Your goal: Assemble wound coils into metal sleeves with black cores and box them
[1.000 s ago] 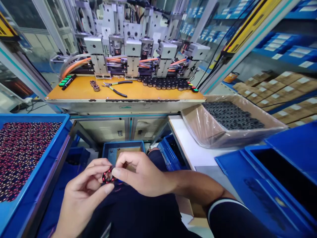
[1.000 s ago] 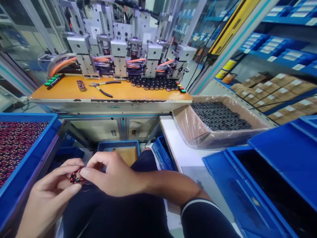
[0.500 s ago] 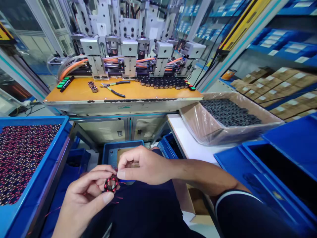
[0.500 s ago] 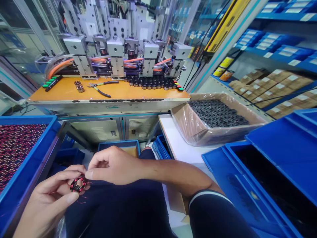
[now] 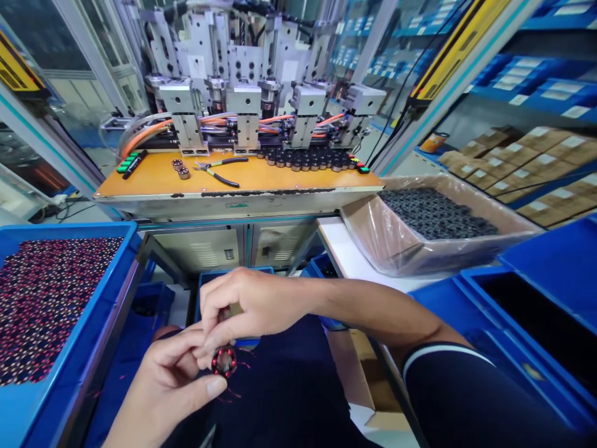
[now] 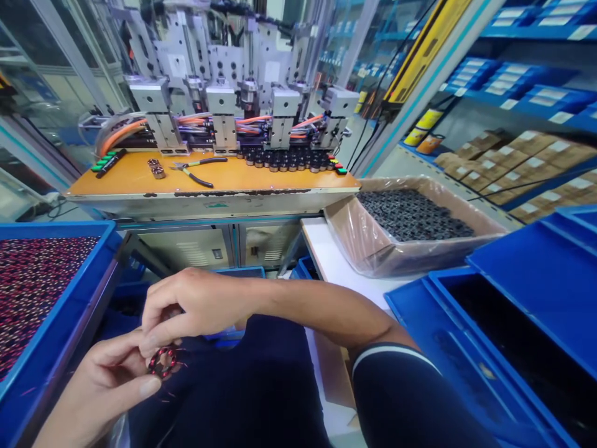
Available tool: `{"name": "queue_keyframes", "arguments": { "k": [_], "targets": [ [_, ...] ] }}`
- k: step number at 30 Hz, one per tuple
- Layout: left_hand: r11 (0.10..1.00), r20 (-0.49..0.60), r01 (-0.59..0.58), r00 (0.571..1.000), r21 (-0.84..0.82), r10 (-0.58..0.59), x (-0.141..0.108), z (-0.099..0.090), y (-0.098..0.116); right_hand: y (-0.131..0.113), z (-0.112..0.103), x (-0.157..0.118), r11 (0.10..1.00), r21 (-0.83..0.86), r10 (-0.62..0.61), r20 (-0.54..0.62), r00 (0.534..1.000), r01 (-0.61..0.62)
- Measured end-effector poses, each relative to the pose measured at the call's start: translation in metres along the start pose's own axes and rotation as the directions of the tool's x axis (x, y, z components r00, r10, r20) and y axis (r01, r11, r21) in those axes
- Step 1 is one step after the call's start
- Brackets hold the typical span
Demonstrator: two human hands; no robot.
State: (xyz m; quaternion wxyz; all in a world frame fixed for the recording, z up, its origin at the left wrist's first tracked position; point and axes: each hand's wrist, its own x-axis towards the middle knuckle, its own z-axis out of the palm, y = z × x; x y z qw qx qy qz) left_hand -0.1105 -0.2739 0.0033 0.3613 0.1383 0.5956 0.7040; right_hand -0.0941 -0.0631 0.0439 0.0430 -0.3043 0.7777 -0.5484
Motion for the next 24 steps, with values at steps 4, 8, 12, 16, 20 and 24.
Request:
{"name": "queue_keyframes", "arguments": {
  "k": [4, 8, 12, 16, 20, 24],
  "targets": [
    [0.997, -0.161, -0.082, 0.984, -0.014, 0.079, -0.006, 0.008, 0.005, -0.007, 0.008, -0.007, 0.977, 0.043, 0.213, -0.193, 0.958, -0.209],
    [0.991, -0.249, -0.119, 0.960, 0.052, 0.129, -0.005, 0.003, 0.002, -0.020, 0.012, -0.014, 0.894, 0.171, 0.444, -0.215, 0.870, -0.414],
    [0.987, -0.226, -0.135, 0.962, 0.086, 0.151, -0.002, 0.000, 0.000, -0.031, 0.010, -0.014, 0.824, 0.201, 0.559, -0.135, 0.818, -0.530],
    [0.988, -0.214, -0.123, 0.967, 0.094, 0.141, -0.001, 0.001, 0.000, -0.038, 0.007, -0.010, 0.842, 0.066, 0.539, -0.102, 0.836, -0.535],
    [0.993, -0.140, -0.115, 0.983, 0.014, 0.116, 0.001, -0.005, -0.004, -0.039, 0.008, -0.011, 0.875, 0.010, 0.483, -0.106, 0.869, -0.485],
    [0.981, 0.055, -0.176, 0.982, -0.085, 0.181, 0.009, -0.012, -0.009, -0.037, 0.013, -0.015, 0.892, 0.032, 0.450, -0.122, 0.884, -0.450]
  ]
}}
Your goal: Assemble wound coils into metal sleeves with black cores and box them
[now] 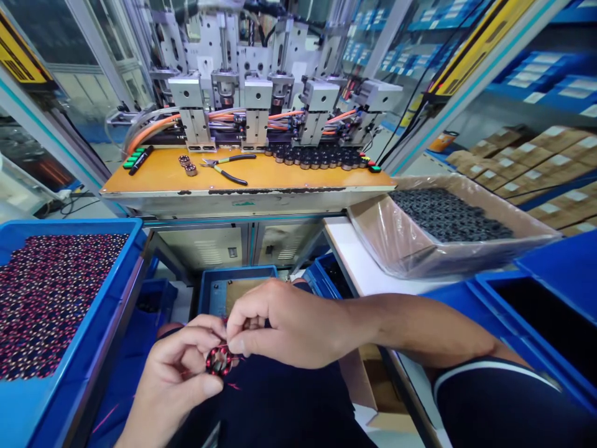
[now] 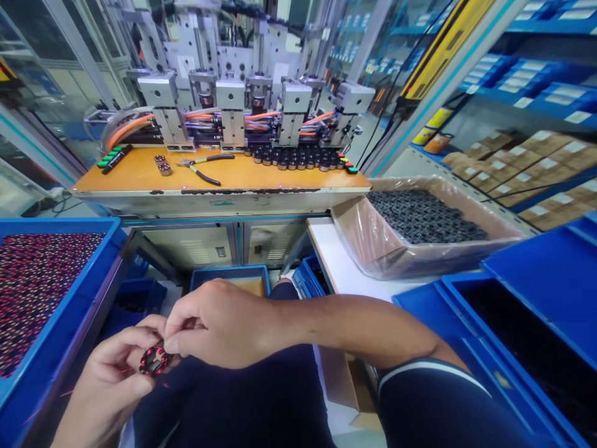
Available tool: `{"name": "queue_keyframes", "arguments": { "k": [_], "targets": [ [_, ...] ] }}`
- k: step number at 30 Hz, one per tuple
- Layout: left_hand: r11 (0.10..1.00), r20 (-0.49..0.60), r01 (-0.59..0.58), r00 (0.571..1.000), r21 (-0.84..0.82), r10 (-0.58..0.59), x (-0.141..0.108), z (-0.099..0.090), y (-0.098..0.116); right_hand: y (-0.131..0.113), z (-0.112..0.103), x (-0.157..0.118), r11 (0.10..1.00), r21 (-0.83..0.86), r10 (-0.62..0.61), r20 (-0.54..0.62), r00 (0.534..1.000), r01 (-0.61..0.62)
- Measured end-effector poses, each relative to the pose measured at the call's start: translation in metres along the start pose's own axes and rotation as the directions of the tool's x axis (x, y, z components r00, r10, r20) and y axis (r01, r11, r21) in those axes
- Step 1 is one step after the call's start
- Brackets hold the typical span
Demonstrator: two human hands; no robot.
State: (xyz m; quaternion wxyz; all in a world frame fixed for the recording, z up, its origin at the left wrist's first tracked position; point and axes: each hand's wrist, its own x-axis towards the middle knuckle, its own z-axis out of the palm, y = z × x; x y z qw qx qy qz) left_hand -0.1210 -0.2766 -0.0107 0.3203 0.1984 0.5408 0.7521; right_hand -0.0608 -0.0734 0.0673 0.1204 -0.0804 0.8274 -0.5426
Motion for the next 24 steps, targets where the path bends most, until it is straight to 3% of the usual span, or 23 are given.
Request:
{"name": "queue_keyframes", "arguments": {
  "k": [5, 16, 24],
  "targets": [
    [0.996, 0.105, -0.067, 0.992, -0.053, 0.072, 0.0049, -0.0026, -0.0034, 0.0057, 0.0021, -0.0041, 0.997, 0.060, -0.054, -0.029, 0.998, 0.055],
    [0.978, 0.155, -0.183, 0.974, 0.103, 0.166, 0.0050, -0.0092, -0.0079, 0.0094, 0.0072, -0.0089, 0.983, 0.183, 0.010, -0.032, 0.999, -0.004],
    [0.954, 0.147, -0.252, 0.962, 0.164, 0.229, 0.0043, -0.0052, -0.0041, 0.0077, 0.0099, -0.0106, 0.987, 0.160, -0.018, -0.042, 0.999, 0.024]
  ]
}}
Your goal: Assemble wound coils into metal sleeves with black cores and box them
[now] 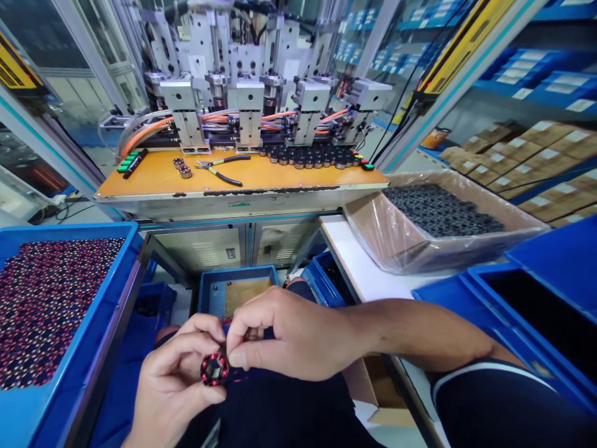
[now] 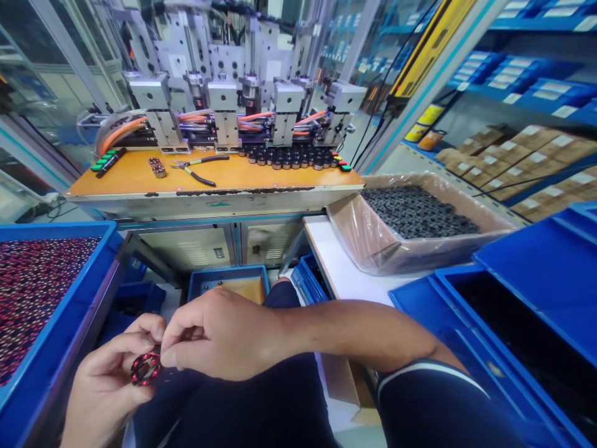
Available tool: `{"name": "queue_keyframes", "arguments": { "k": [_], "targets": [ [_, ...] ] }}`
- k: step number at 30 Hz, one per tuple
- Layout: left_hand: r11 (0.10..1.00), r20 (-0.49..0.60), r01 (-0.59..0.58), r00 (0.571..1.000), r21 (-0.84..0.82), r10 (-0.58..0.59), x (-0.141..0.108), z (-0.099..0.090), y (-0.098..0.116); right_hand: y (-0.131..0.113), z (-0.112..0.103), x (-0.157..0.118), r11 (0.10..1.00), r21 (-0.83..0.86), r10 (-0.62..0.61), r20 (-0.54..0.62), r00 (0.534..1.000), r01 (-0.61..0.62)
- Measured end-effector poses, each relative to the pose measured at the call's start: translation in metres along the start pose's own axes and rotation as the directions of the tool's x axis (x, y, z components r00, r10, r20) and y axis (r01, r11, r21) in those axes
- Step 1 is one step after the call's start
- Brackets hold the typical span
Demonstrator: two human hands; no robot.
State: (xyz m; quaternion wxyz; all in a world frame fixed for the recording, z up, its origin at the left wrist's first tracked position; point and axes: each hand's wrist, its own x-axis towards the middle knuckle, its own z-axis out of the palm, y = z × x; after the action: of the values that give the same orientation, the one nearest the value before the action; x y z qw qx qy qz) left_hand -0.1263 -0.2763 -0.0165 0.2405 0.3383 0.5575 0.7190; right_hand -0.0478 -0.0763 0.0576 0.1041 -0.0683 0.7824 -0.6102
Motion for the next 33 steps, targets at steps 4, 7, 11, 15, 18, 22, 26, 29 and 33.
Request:
{"name": "queue_keyframes", "arguments": {
  "k": [4, 7, 11, 15, 18, 22, 26, 29, 33],
  "targets": [
    [1.000, -0.043, -0.005, 0.999, 0.005, 0.005, 0.002, 0.005, 0.004, 0.000, 0.001, -0.001, 1.000, -0.016, -0.018, -0.012, 1.000, 0.017],
    [0.999, -0.040, 0.021, 0.999, -0.029, -0.023, 0.000, 0.007, 0.005, 0.000, -0.005, -0.005, 0.993, -0.066, -0.096, 0.044, 0.994, 0.099],
    [0.974, -0.068, 0.101, 0.991, -0.204, -0.117, -0.003, 0.008, 0.003, 0.004, -0.019, -0.012, 0.876, -0.214, -0.417, 0.112, 0.902, 0.431],
    [0.941, 0.049, 0.105, 0.994, -0.323, -0.094, -0.003, 0.008, 0.002, 0.012, -0.021, -0.008, 0.569, -0.571, -0.709, 0.024, 0.705, 0.592],
    [0.906, 0.104, 0.183, 0.983, -0.381, -0.154, -0.003, 0.007, 0.001, 0.015, -0.012, 0.002, 0.352, -0.661, -0.821, 0.121, 0.557, 0.663],
    [0.868, 0.141, 0.289, 0.957, -0.405, -0.253, -0.008, 0.005, -0.004, 0.014, -0.006, 0.014, 0.202, -0.673, -0.888, 0.181, 0.423, 0.712],
    [0.861, 0.183, 0.313, 0.948, -0.401, -0.259, -0.009, 0.000, -0.008, 0.014, -0.007, 0.019, 0.174, -0.663, -0.884, 0.221, 0.412, 0.728],
    [0.860, 0.181, 0.295, 0.954, -0.417, -0.240, -0.007, -0.001, -0.008, 0.017, -0.007, 0.021, 0.190, -0.648, -0.880, 0.221, 0.421, 0.738],
    [0.875, 0.159, 0.268, 0.962, -0.403, -0.222, -0.002, 0.001, -0.007, 0.026, -0.003, 0.024, 0.213, -0.618, -0.905, 0.167, 0.390, 0.757]
  ]
}}
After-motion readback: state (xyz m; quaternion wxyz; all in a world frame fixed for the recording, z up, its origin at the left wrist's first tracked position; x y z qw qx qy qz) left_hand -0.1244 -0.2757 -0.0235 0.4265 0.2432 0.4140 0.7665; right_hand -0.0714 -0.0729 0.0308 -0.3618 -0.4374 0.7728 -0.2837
